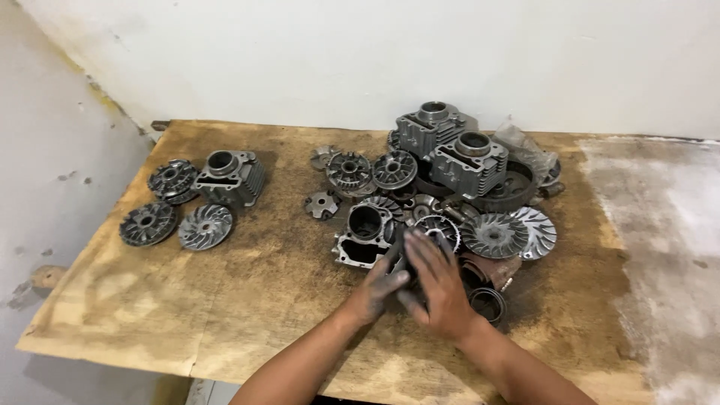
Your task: Cleaning and inspecting various motorcycle CVT and engine components on a workbench using an abrasive cloth.
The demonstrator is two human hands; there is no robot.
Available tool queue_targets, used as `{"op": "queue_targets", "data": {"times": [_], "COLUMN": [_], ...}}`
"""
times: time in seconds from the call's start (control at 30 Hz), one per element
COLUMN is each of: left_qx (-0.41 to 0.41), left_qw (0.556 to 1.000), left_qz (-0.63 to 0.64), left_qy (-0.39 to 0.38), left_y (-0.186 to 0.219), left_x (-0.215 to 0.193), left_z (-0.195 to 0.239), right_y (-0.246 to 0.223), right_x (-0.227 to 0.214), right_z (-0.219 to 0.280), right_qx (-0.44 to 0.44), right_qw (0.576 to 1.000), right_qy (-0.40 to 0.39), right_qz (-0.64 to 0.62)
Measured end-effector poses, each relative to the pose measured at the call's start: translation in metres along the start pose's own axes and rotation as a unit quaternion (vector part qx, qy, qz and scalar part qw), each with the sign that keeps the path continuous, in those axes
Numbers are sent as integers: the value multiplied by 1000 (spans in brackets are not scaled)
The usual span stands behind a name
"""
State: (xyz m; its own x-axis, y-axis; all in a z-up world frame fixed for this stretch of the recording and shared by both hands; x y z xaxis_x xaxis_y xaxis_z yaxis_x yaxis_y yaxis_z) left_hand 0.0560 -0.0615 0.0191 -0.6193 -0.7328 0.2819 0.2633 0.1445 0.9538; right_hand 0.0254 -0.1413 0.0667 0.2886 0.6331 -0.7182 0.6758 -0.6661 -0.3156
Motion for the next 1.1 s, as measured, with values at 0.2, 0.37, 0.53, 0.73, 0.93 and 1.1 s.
{"op": "queue_targets", "data": {"times": [0.2,0.37,0.53,0.73,0.93,1.1], "left_qx": [72,99,57,129,411,180], "left_qw": [991,976,940,938,713,914], "left_qz": [99,192,326,315,-473,304], "left_qy": [-44,-11,83,74,315,200], "left_y": [26,-10,-72,-44,-41,-34], "left_x": [16,-14,-70,-56,-109,-98], "left_z": [7,-12,-15,-9,36,-2], "right_y": [-2,8,-17,13,-36,7], "right_x": [18,9,41,29,40,24], "right_z": [14,7,26,15,23,20], "right_qx": [-79,30,-109,9,-166,-6], "right_qw": [997,998,993,1000,984,1000], "right_qy": [18,-12,-33,-11,-70,19], "right_qz": [-9,-48,8,-28,-15,-2]}}
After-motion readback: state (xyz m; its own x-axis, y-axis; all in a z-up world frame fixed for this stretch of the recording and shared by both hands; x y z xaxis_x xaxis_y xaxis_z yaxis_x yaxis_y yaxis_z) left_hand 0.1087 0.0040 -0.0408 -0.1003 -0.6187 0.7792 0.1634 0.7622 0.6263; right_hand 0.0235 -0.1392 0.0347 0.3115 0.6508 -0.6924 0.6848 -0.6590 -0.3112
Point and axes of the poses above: each hand's wrist, its own z-axis away from the middle knuckle, its own x-axis out of the palm, y = z × x, the point moved 10 cm from there along -z, towards the middle knuckle, and after that the axes turned 8 degrees about -y, right-handed, at the moved point
